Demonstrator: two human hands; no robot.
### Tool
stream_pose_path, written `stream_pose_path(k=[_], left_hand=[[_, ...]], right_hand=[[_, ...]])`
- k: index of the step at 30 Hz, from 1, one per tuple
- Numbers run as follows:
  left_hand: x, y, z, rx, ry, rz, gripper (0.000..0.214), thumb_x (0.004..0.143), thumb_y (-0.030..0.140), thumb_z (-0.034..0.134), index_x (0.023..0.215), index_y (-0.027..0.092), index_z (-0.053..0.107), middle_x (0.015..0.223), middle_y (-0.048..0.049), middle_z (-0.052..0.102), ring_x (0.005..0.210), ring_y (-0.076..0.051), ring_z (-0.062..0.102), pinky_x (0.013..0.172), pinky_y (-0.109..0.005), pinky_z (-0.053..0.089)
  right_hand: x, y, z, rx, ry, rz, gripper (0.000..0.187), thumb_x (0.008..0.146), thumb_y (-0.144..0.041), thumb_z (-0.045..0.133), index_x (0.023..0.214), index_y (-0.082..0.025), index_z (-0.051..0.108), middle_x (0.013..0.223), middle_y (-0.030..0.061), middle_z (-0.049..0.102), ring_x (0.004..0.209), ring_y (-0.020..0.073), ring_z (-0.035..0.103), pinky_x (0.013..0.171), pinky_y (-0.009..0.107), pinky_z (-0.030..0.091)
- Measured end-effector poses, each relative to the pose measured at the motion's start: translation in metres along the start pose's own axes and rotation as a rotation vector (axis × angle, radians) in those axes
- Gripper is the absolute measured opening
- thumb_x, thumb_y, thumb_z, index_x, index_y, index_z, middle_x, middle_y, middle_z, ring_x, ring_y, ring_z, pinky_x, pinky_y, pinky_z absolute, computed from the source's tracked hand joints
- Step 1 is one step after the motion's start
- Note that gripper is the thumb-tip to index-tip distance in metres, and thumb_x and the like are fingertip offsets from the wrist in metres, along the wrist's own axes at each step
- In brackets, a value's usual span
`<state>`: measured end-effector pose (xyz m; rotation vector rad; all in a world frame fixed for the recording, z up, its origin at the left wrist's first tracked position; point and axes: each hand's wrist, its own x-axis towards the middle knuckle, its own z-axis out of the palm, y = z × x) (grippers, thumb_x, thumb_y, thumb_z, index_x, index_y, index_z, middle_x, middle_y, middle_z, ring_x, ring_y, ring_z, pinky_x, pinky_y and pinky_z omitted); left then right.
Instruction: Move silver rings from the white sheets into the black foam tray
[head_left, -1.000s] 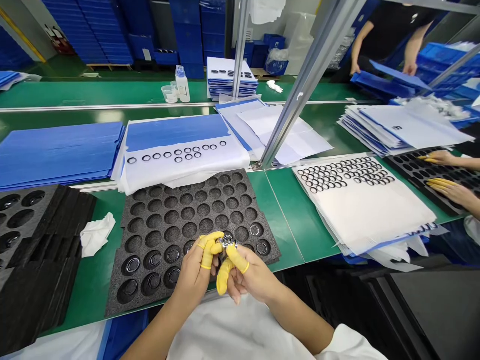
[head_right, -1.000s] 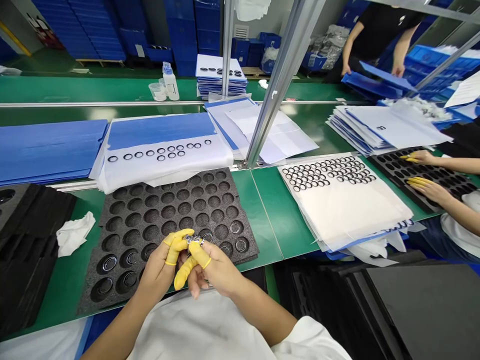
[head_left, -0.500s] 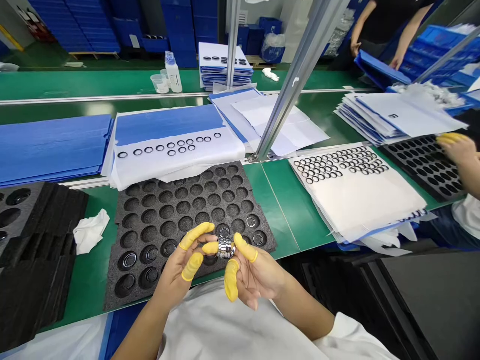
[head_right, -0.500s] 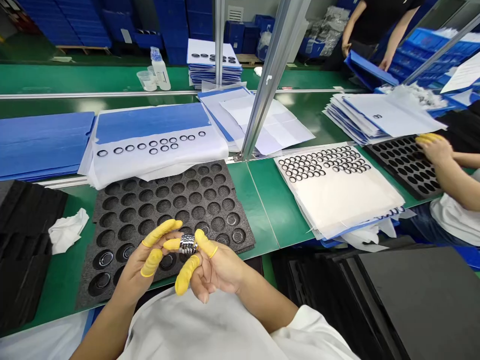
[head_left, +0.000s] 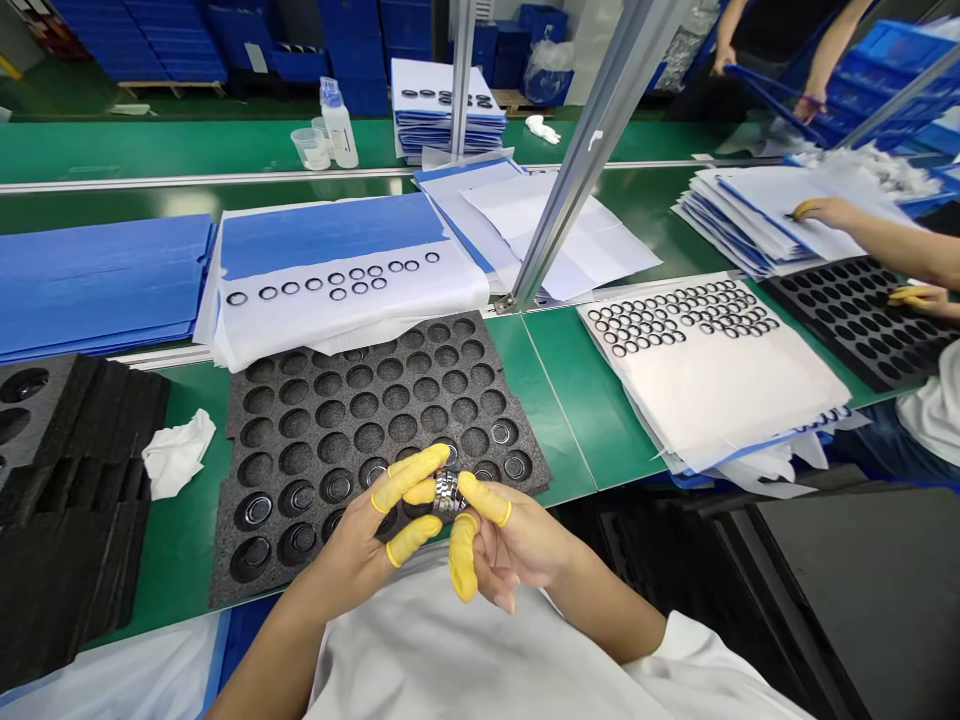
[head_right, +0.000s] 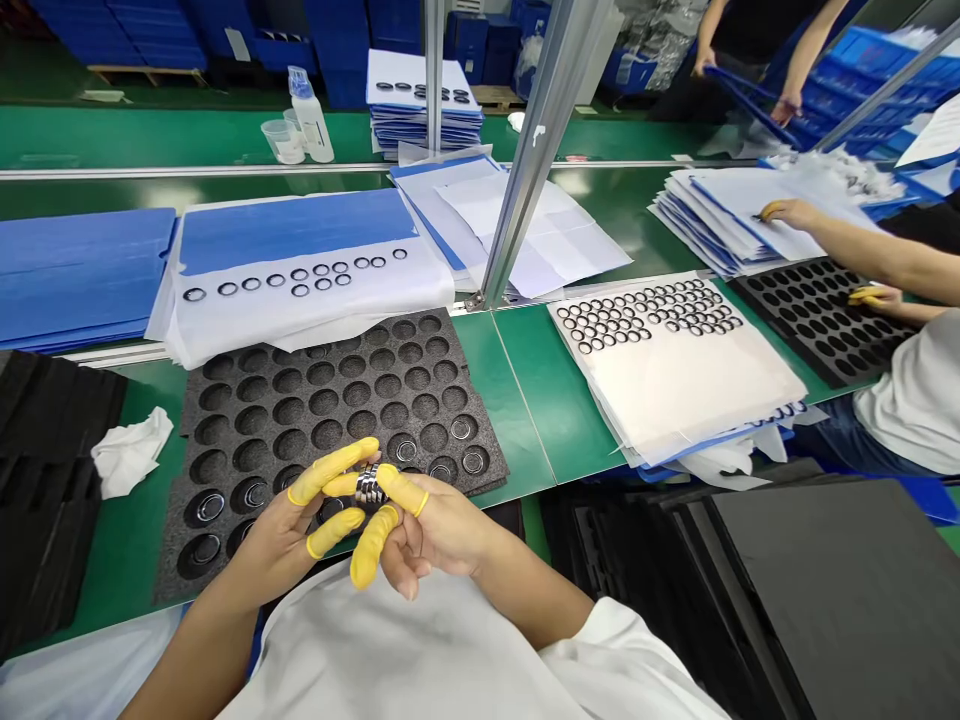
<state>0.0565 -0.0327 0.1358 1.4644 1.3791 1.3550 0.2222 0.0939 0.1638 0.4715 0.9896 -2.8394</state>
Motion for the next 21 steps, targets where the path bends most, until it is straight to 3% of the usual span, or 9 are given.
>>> stream_pose_path(k=[6,15,18,21], left_hand=[[0.007,0.001,-0.001,0.011,0.009,0.073,0.057,0.100,0.018,0.063,0.150,0.041,0.050,0.145,0.0015,0.064,0.133,-0.012,0.057,0.115,-0.023,0.042],[0.004,0.002,0.003,0.022,0.135,0.013,0.047,0.096,0.028,0.069,0.141,0.040,0.059,0.129,-0.0005,0.067,0.120,-0.014,0.062,0.105,-0.022,0.050],[0.003,0.002,0.007,0.048,0.137,-0.002,0.051,0.094,0.029,0.072,0.143,0.039,0.059,0.132,-0.0020,0.067,0.121,-0.017,0.064,0.104,-0.026,0.052],[0.003,0.000,0.009,0.040,0.127,-0.017,0.055,0.092,0.030,0.075,0.144,0.038,0.058,0.135,-0.0024,0.070,0.123,-0.018,0.066,0.105,-0.028,0.053]], right_hand=[[0.000,0.001,-0.003,0.039,-0.068,-0.029,0.070,0.103,-0.065,0.039,0.069,-0.010,0.066,0.044,0.0028,0.062,0.027,0.0065,0.045,0.028,0.017,0.020],[0.000,-0.002,0.002,-0.041,-0.066,-0.042,0.072,0.099,-0.072,0.041,0.069,-0.011,0.064,0.043,0.0014,0.061,0.027,0.0066,0.047,0.028,0.017,0.020],[0.000,-0.001,0.003,-0.049,-0.062,-0.033,0.070,0.099,-0.073,0.041,0.074,-0.012,0.063,0.044,0.0013,0.061,0.027,0.0074,0.048,0.029,0.018,0.020],[-0.001,0.000,0.004,-0.073,-0.063,-0.023,0.065,0.096,-0.073,0.047,0.092,-0.011,0.064,0.045,-0.0008,0.062,0.028,0.0082,0.049,0.031,0.019,0.021]])
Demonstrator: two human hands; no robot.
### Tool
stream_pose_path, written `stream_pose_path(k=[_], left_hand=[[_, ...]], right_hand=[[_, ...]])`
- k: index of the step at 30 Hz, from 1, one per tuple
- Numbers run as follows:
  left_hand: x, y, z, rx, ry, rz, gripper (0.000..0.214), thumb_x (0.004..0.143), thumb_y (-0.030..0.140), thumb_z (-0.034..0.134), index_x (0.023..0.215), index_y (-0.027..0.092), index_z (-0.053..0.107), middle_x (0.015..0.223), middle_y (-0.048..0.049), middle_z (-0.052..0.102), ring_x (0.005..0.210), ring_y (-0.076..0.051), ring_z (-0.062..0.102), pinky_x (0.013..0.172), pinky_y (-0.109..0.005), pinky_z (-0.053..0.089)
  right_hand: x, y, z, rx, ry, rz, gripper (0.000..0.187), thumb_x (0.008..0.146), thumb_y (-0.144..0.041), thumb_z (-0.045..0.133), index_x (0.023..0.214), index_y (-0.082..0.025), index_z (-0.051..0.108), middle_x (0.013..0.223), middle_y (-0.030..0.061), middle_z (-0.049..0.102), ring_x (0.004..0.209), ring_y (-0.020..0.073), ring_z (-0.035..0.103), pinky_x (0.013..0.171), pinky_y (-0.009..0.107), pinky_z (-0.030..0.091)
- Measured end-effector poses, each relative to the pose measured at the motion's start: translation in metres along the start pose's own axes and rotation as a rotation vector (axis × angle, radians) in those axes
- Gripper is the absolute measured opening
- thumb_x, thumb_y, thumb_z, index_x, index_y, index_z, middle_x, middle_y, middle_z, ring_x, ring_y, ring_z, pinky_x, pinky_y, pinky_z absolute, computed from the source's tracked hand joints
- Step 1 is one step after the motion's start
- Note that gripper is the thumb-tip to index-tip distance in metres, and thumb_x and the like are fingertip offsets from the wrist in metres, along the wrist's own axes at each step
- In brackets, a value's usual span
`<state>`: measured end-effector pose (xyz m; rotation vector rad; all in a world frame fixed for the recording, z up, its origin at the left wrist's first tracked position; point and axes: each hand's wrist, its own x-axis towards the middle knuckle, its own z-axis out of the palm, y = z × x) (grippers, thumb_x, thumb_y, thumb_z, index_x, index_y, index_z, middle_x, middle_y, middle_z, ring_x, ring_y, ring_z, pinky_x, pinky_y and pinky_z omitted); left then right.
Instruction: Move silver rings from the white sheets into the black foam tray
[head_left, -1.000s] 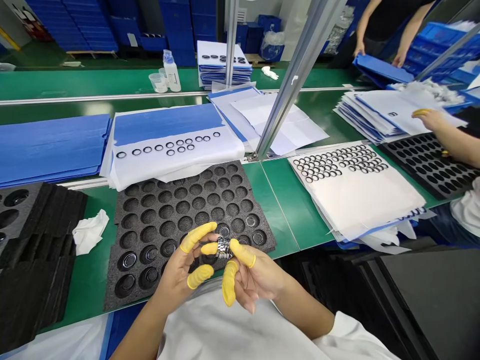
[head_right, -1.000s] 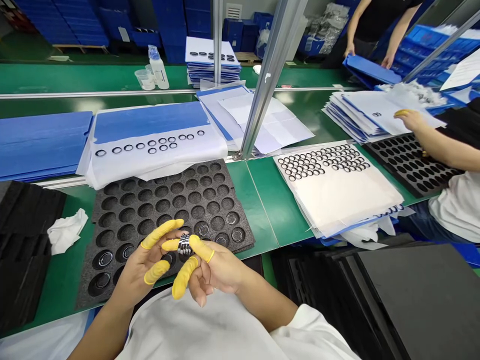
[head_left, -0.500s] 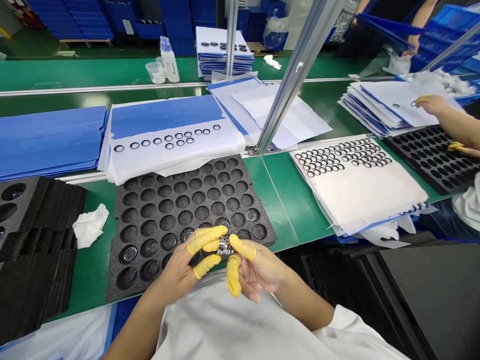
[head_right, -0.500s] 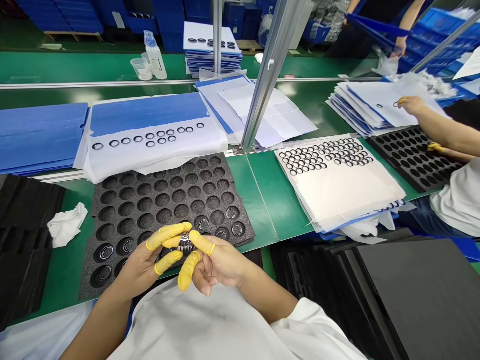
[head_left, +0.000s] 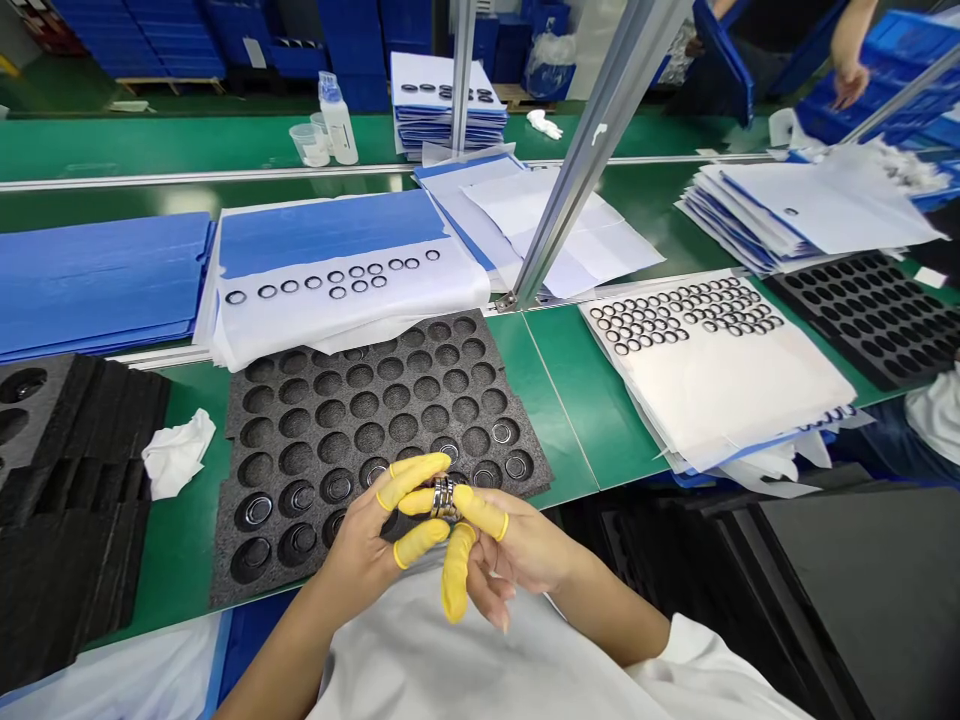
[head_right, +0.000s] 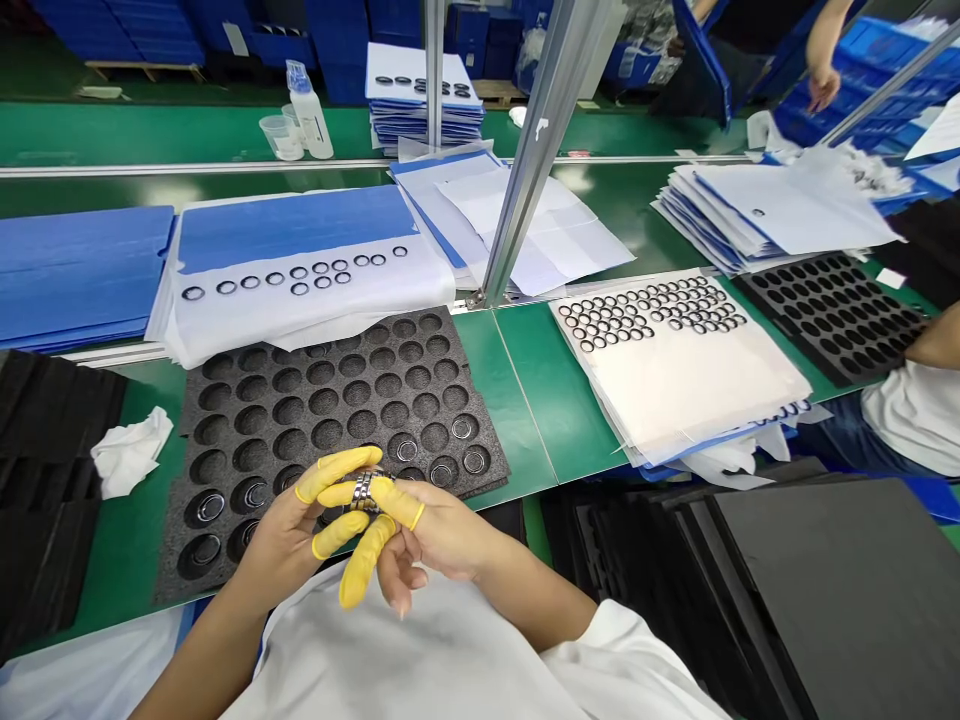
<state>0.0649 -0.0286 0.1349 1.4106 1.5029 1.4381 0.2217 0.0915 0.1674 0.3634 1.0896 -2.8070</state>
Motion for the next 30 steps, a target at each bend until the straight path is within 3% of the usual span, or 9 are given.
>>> stream_pose_path(k=[4,9,15,24,30], left_hand=[[-0.003,0.000,0.000,-0.023,-0.018,-0.003,0.050,0.090,0.029,0.077,0.138,0.036,0.064,0.128,-0.0024,0.076,0.113,-0.019,0.073,0.099,-0.026,0.058],[-0.006,0.003,0.001,-0.042,-0.022,-0.011,0.047,0.089,0.030,0.078,0.135,0.031,0.068,0.119,-0.0056,0.080,0.102,-0.022,0.078,0.087,-0.027,0.064],[-0.006,0.004,0.000,-0.047,-0.027,0.006,0.044,0.088,0.028,0.079,0.131,0.031,0.071,0.125,-0.0056,0.078,0.106,-0.023,0.077,0.093,-0.031,0.063],[-0.003,0.008,0.000,-0.066,-0.081,0.044,0.046,0.087,0.027,0.080,0.132,0.031,0.071,0.114,-0.0055,0.082,0.094,-0.021,0.080,0.082,-0.026,0.065],[-0.006,0.008,0.003,-0.008,-0.001,0.097,0.049,0.087,0.029,0.080,0.135,0.029,0.070,0.114,-0.0082,0.082,0.095,-0.023,0.080,0.079,-0.027,0.066]], right_hand=[[-0.003,0.002,0.001,-0.064,-0.013,0.043,0.070,0.094,-0.075,0.050,0.119,-0.011,0.059,0.046,-0.0058,0.060,0.031,0.0077,0.051,0.036,0.019,0.020],[-0.008,0.004,0.004,-0.169,-0.002,0.074,0.075,0.096,-0.074,0.047,0.131,-0.009,0.054,0.054,-0.0046,0.064,0.035,0.0065,0.055,0.042,0.019,0.029],[-0.010,0.000,0.010,-0.237,-0.005,0.057,0.076,0.094,-0.075,0.049,0.130,-0.009,0.057,0.048,-0.0090,0.059,0.033,0.0060,0.053,0.042,0.018,0.032],[-0.009,0.004,-0.003,-0.228,-0.120,0.138,0.075,0.093,-0.076,0.048,0.121,-0.008,0.061,0.044,-0.0089,0.059,0.031,0.0043,0.048,0.041,0.017,0.031],[-0.008,-0.002,-0.006,-0.203,-0.121,0.154,0.066,0.092,-0.070,0.059,0.116,-0.009,0.062,0.046,-0.0078,0.062,0.030,0.0045,0.052,0.038,0.015,0.028]])
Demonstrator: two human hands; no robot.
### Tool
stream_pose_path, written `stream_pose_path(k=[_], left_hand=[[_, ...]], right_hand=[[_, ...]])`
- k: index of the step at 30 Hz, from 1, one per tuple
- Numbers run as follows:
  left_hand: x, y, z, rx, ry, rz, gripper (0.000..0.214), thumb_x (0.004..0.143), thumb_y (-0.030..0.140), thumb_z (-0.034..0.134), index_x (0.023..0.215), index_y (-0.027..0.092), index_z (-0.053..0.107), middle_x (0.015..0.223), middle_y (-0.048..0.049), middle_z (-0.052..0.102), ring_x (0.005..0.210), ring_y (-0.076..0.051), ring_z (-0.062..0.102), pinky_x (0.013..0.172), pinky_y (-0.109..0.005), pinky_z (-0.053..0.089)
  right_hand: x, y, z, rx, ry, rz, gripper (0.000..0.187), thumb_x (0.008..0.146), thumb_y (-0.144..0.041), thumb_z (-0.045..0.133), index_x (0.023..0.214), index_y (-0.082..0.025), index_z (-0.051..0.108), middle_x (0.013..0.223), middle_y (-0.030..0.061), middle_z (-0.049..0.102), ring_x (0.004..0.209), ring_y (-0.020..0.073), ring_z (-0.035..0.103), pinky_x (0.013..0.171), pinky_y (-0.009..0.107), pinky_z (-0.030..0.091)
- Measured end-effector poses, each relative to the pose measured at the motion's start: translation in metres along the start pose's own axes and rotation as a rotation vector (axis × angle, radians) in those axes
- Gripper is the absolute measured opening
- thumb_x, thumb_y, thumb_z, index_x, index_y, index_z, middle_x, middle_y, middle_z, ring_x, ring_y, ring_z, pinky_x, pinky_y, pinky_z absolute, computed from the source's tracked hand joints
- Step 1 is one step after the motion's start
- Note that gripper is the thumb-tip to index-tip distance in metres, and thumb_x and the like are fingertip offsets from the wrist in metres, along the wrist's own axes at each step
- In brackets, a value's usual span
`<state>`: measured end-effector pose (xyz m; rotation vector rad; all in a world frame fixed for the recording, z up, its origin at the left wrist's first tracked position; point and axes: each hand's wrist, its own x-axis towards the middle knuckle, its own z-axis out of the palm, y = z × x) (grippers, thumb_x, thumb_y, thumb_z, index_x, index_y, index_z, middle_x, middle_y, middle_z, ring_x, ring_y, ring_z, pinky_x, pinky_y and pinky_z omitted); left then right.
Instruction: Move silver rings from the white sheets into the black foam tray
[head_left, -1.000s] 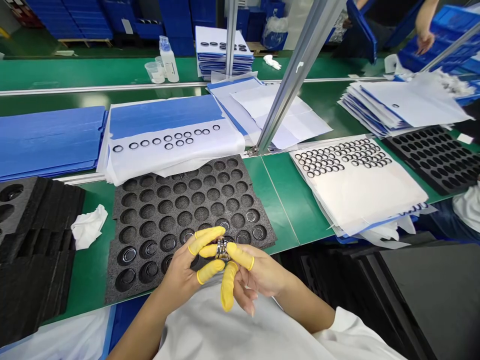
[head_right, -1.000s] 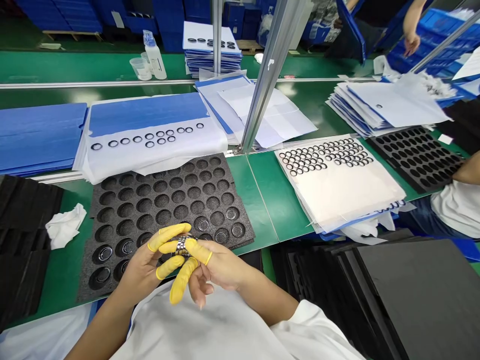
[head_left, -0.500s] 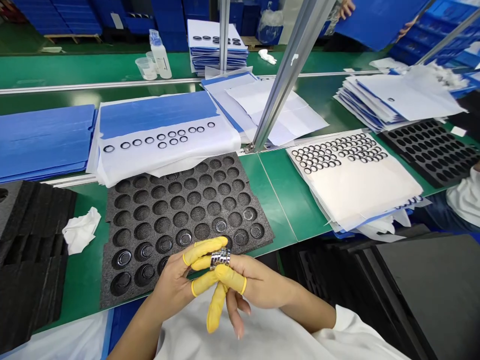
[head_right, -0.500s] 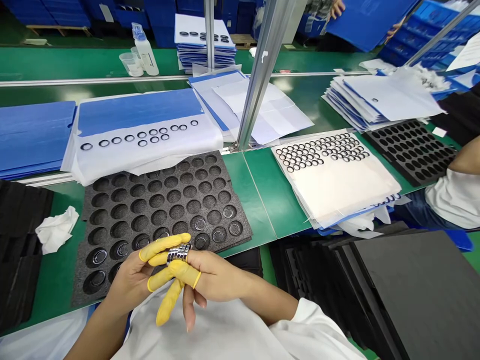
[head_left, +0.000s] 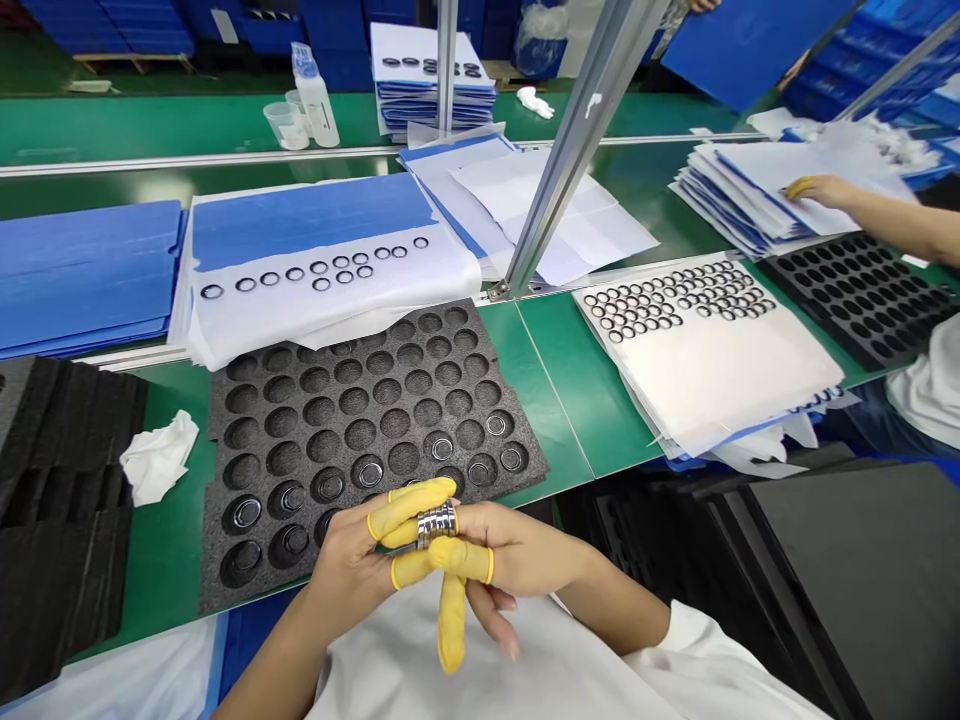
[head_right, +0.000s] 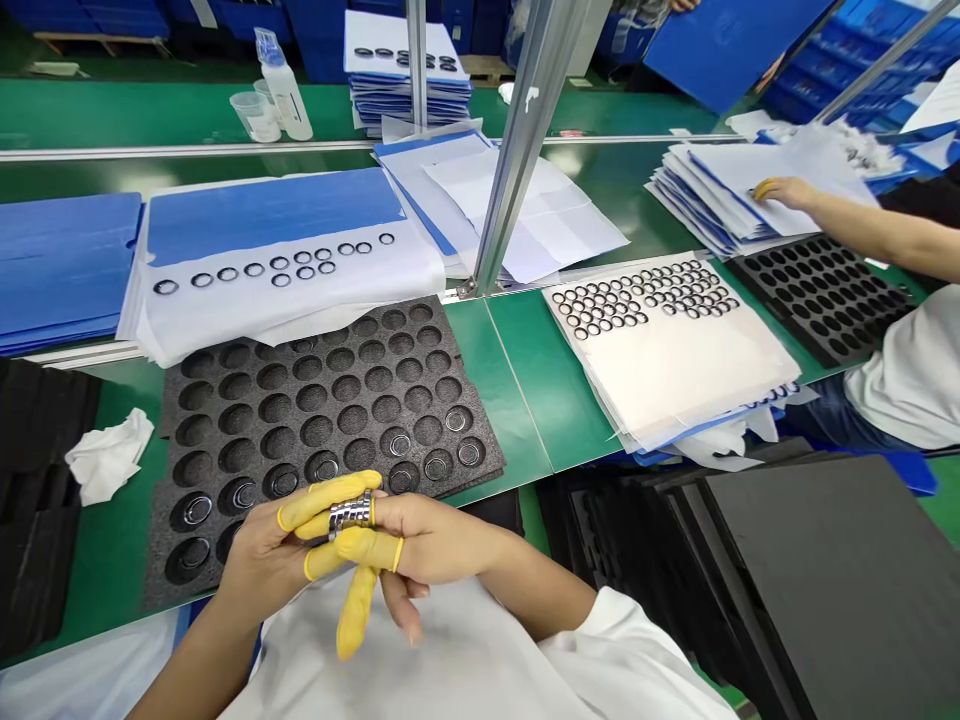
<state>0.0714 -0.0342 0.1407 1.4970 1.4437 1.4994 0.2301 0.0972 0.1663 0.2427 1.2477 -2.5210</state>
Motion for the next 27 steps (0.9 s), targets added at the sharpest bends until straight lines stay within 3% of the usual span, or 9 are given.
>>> stream_pose_path(k=[2,5,9,13,18,22,27], left_hand=[[0.001,0.000,0.000,0.027,0.037,0.029,0.050,0.086,0.030,0.081,0.136,0.029,0.069,0.113,-0.0079,0.082,0.092,-0.023,0.081,0.076,-0.026,0.067],[0.003,0.001,-0.002,0.061,0.040,0.077,0.052,0.087,0.028,0.080,0.137,0.030,0.067,0.115,-0.0071,0.082,0.090,-0.021,0.081,0.074,-0.024,0.067],[0.004,0.004,-0.004,0.088,0.011,0.117,0.051,0.089,0.023,0.078,0.138,0.030,0.066,0.120,-0.0076,0.080,0.098,-0.023,0.080,0.083,-0.027,0.067],[0.004,0.004,-0.007,0.107,-0.013,0.140,0.053,0.090,0.023,0.077,0.140,0.029,0.065,0.124,-0.0084,0.078,0.104,-0.024,0.079,0.089,-0.029,0.066],[0.002,0.004,-0.012,0.147,-0.027,0.192,0.058,0.090,0.019,0.076,0.144,0.030,0.061,0.131,-0.0077,0.075,0.112,-0.022,0.076,0.098,-0.027,0.062],[-0.002,0.006,-0.015,0.098,-0.080,0.095,0.063,0.092,0.020,0.073,0.151,0.033,0.054,0.140,-0.0089,0.070,0.117,-0.023,0.074,0.098,-0.029,0.062],[-0.002,0.013,-0.016,-0.189,-0.133,-0.116,0.063,0.093,0.049,0.069,0.152,0.032,0.053,0.131,-0.0127,0.075,0.110,-0.029,0.077,0.092,-0.035,0.064]], right_hand=[[0.000,0.000,0.000,0.039,0.017,-0.026,0.066,0.088,-0.069,0.066,0.116,-0.009,0.061,0.050,-0.0067,0.065,0.031,0.0047,0.053,0.036,0.015,0.028],[0.000,0.001,0.000,0.108,0.075,-0.044,0.066,0.082,-0.073,0.069,0.101,-0.010,0.063,0.053,-0.0047,0.066,0.032,0.0053,0.055,0.034,0.015,0.028],[0.001,0.001,0.000,0.130,0.178,-0.020,0.059,0.083,-0.071,0.069,0.083,-0.012,0.063,0.056,-0.0028,0.069,0.031,0.0035,0.053,0.032,0.014,0.027],[0.004,0.000,0.000,0.112,0.119,0.021,0.061,0.080,-0.071,0.073,0.078,-0.011,0.065,0.054,-0.0018,0.069,0.032,0.0048,0.054,0.033,0.014,0.032],[0.007,-0.002,0.004,0.080,0.153,0.005,0.059,0.081,-0.070,0.072,0.076,-0.012,0.066,0.053,-0.0031,0.068,0.031,0.0044,0.054,0.034,0.013,0.036],[0.005,-0.005,0.009,0.037,0.179,-0.006,0.055,0.080,-0.066,0.075,0.080,-0.012,0.067,0.057,-0.0030,0.069,0.032,0.0023,0.051,0.038,0.012,0.040],[0.002,-0.005,0.013,-0.069,0.247,-0.075,0.059,0.084,-0.069,0.069,0.094,-0.011,0.072,0.070,0.0019,0.074,0.037,0.0034,0.055,0.041,0.014,0.039]])
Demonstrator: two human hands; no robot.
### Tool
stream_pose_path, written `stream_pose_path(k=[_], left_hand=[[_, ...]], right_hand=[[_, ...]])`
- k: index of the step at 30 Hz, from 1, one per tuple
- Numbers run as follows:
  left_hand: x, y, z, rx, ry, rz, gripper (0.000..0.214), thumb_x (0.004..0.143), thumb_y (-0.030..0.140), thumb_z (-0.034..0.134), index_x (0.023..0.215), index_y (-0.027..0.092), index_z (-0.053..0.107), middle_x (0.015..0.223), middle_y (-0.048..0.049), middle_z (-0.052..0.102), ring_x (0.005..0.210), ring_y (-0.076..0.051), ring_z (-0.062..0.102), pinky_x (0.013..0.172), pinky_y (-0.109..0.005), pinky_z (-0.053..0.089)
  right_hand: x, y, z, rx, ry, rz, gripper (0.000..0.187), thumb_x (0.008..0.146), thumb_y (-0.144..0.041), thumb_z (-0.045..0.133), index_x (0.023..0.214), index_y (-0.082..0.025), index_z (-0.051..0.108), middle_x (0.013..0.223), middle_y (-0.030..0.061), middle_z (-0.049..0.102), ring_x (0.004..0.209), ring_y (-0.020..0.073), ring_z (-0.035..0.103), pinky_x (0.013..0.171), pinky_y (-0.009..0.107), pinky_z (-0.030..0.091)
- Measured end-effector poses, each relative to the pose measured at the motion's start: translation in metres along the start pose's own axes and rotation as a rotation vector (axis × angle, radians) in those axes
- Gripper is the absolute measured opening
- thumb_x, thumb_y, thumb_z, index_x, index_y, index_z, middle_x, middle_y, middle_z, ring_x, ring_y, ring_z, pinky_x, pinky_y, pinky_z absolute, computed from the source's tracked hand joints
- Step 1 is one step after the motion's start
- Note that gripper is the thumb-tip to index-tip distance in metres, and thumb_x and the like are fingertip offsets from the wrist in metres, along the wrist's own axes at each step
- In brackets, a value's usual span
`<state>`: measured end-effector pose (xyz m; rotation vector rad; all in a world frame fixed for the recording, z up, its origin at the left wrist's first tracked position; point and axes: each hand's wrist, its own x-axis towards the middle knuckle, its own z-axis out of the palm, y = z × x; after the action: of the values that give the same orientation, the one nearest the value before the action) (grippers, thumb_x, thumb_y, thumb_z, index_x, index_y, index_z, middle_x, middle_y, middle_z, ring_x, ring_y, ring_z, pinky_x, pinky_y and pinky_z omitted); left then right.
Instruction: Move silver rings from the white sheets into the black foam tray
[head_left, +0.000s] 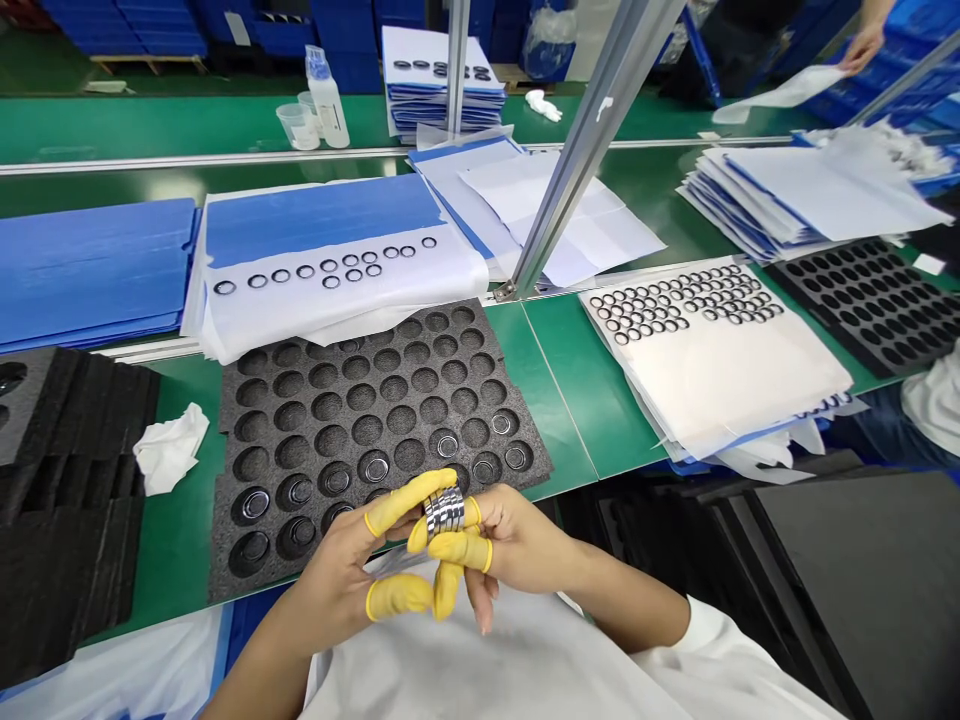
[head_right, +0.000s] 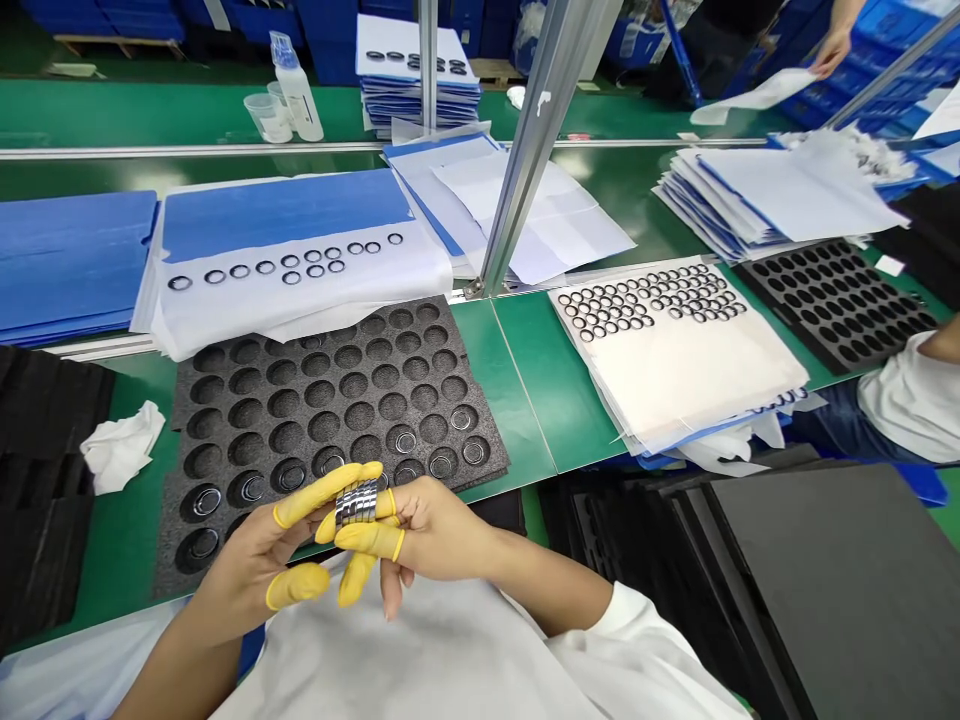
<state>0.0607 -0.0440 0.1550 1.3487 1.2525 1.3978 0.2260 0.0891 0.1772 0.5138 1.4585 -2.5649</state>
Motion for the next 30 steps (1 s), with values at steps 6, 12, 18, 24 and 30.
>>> stream_pose_path(k=[6,12,18,24,30], left_hand=[[0.002,0.000,0.011,-0.193,0.086,-0.117,0.062,0.090,0.047,0.072,0.148,0.032,0.058,0.112,-0.0098,0.082,0.081,-0.023,0.079,0.068,-0.030,0.066],[0.004,0.003,0.012,-0.117,0.118,-0.128,0.056,0.085,0.033,0.082,0.139,0.031,0.067,0.102,-0.0062,0.084,0.084,-0.023,0.079,0.071,-0.029,0.065],[0.002,0.005,0.008,-0.042,0.147,-0.132,0.058,0.084,0.028,0.083,0.139,0.033,0.067,0.123,-0.0051,0.079,0.097,-0.023,0.079,0.082,-0.027,0.065],[0.006,0.011,0.011,0.057,0.174,-0.087,0.056,0.081,0.023,0.086,0.134,0.033,0.071,0.108,-0.0002,0.083,0.084,-0.017,0.078,0.076,-0.022,0.063],[0.014,0.016,0.012,0.233,0.212,0.108,0.043,0.083,0.020,0.083,0.123,0.030,0.075,0.088,0.0043,0.080,0.071,-0.011,0.072,0.068,-0.015,0.059]], right_hand=[[0.001,0.003,0.001,-0.253,0.070,-0.201,0.068,0.089,-0.077,0.055,0.095,-0.013,0.076,0.072,0.0033,0.073,0.048,0.0088,0.064,0.052,0.019,0.049],[0.001,0.005,-0.005,-0.565,0.108,-0.374,0.070,0.096,-0.077,0.039,0.080,-0.018,0.072,0.059,0.0040,0.069,0.060,0.0155,0.068,0.064,0.025,0.051],[0.000,0.004,-0.016,-0.756,0.079,-0.520,0.058,0.107,-0.055,0.036,0.072,-0.020,0.066,0.066,0.0064,0.072,0.059,0.0145,0.063,0.059,0.024,0.044],[0.001,0.005,-0.015,-0.798,0.107,-0.577,0.044,0.106,-0.038,0.046,0.072,-0.019,0.066,0.064,0.0037,0.072,0.057,0.0124,0.064,0.057,0.021,0.044],[-0.008,-0.008,-0.008,-0.579,0.037,-0.376,0.035,0.099,-0.047,0.062,0.085,-0.016,0.070,0.073,0.0050,0.076,0.059,0.0122,0.069,0.059,0.019,0.050]])
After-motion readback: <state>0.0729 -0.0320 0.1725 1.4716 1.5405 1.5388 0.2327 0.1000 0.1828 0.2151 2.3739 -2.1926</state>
